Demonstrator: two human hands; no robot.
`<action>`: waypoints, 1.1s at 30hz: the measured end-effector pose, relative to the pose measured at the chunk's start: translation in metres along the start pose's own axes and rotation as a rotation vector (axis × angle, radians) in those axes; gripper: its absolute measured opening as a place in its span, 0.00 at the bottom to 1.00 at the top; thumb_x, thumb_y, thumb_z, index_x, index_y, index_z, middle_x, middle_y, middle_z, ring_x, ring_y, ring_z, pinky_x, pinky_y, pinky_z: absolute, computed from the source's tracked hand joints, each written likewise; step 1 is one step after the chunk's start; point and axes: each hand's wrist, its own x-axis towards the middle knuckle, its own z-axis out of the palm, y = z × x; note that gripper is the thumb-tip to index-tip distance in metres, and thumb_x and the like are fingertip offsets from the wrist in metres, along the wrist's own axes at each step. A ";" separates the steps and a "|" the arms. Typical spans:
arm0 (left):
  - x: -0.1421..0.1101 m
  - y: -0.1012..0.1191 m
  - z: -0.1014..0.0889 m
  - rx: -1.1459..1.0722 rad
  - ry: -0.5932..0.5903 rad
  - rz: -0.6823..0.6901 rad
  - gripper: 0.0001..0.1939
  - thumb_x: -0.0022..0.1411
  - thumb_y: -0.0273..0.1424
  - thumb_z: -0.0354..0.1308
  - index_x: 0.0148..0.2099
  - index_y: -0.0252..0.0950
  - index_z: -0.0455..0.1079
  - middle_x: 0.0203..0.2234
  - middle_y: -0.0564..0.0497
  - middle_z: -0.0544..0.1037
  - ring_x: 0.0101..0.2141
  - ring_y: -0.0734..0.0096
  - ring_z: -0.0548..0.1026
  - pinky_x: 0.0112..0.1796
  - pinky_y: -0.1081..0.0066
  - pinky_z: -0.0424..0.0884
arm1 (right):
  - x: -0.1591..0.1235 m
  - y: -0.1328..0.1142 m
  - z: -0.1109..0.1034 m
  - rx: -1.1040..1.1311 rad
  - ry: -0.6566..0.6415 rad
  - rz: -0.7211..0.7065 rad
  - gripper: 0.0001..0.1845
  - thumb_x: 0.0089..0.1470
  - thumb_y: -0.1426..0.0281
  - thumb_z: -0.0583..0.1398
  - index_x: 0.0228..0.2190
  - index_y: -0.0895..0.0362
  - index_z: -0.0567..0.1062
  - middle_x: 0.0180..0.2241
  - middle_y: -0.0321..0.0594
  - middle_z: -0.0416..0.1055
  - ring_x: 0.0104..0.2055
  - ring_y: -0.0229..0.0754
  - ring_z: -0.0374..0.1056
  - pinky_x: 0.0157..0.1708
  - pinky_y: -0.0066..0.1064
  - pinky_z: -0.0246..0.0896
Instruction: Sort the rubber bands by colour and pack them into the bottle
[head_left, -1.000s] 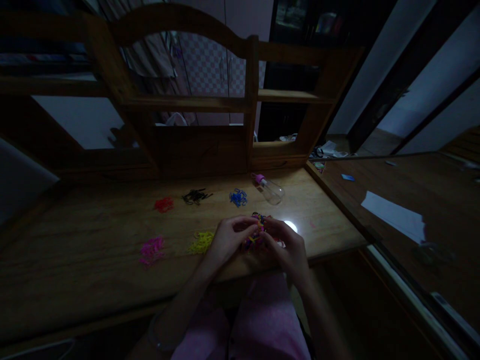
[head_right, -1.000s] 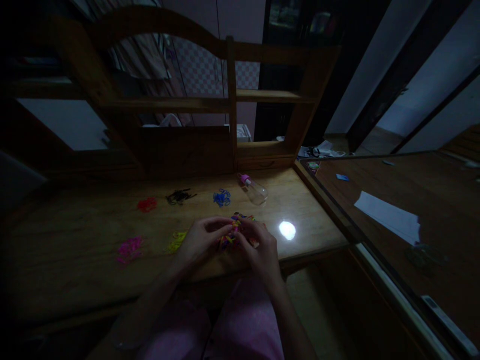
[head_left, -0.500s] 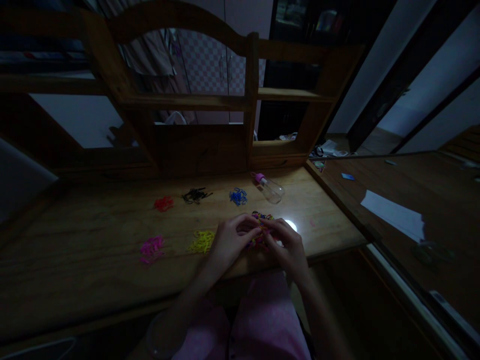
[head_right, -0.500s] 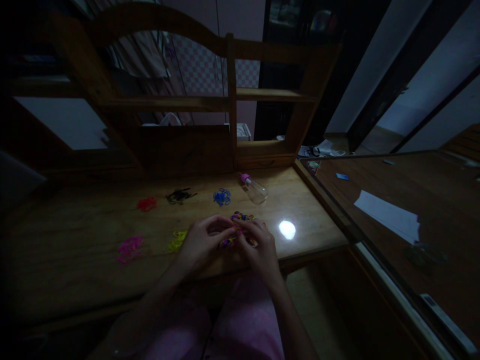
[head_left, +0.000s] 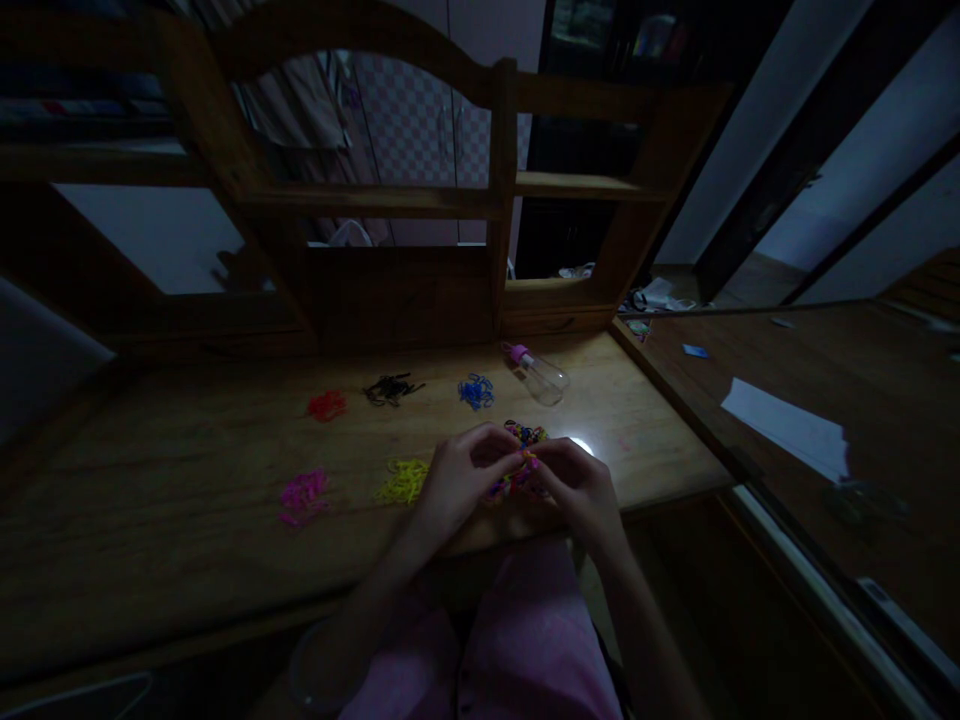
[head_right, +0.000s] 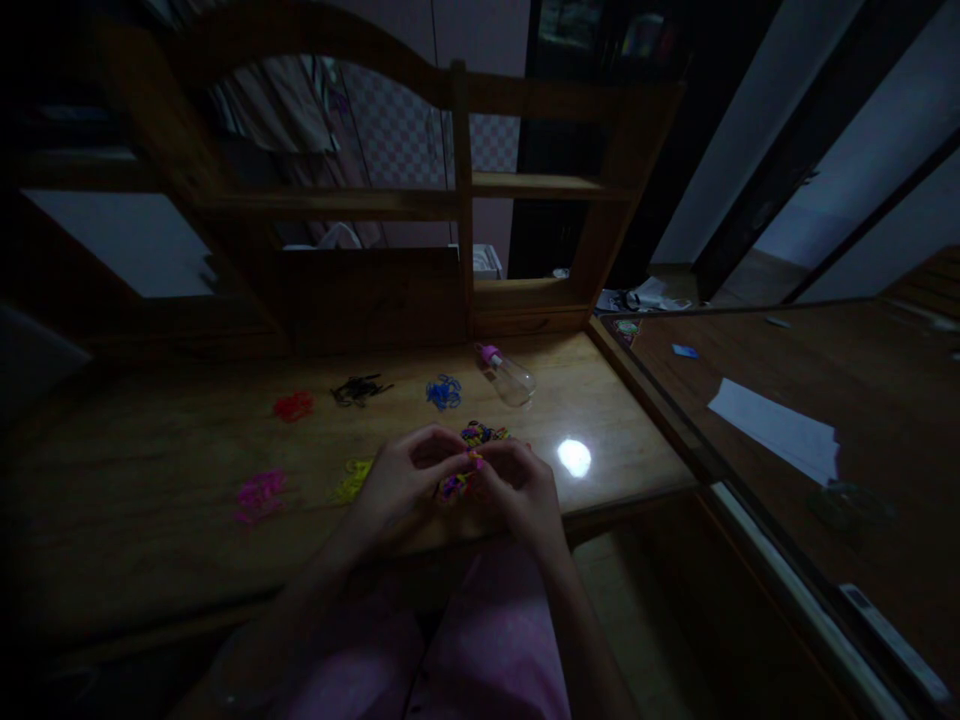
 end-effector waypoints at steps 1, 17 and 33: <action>0.000 0.001 0.000 0.000 0.001 0.002 0.08 0.55 0.32 0.65 0.36 0.35 0.74 0.32 0.50 0.79 0.34 0.68 0.78 0.39 0.69 0.74 | 0.000 -0.001 0.000 0.012 0.009 0.016 0.07 0.53 0.66 0.65 0.35 0.55 0.78 0.34 0.39 0.77 0.38 0.42 0.74 0.40 0.32 0.69; -0.001 0.007 -0.008 0.004 0.033 -0.011 0.09 0.53 0.33 0.66 0.35 0.35 0.74 0.32 0.49 0.80 0.35 0.67 0.78 0.39 0.68 0.74 | 0.001 -0.007 -0.008 0.056 0.047 0.063 0.11 0.52 0.64 0.66 0.37 0.55 0.79 0.39 0.42 0.78 0.43 0.46 0.74 0.43 0.36 0.71; -0.005 0.007 -0.006 -0.026 0.029 -0.060 0.12 0.50 0.32 0.68 0.39 0.36 0.77 0.33 0.49 0.82 0.36 0.65 0.79 0.41 0.68 0.75 | -0.001 -0.008 0.001 -0.013 -0.015 0.010 0.10 0.52 0.62 0.65 0.34 0.54 0.78 0.35 0.40 0.77 0.37 0.43 0.74 0.39 0.34 0.71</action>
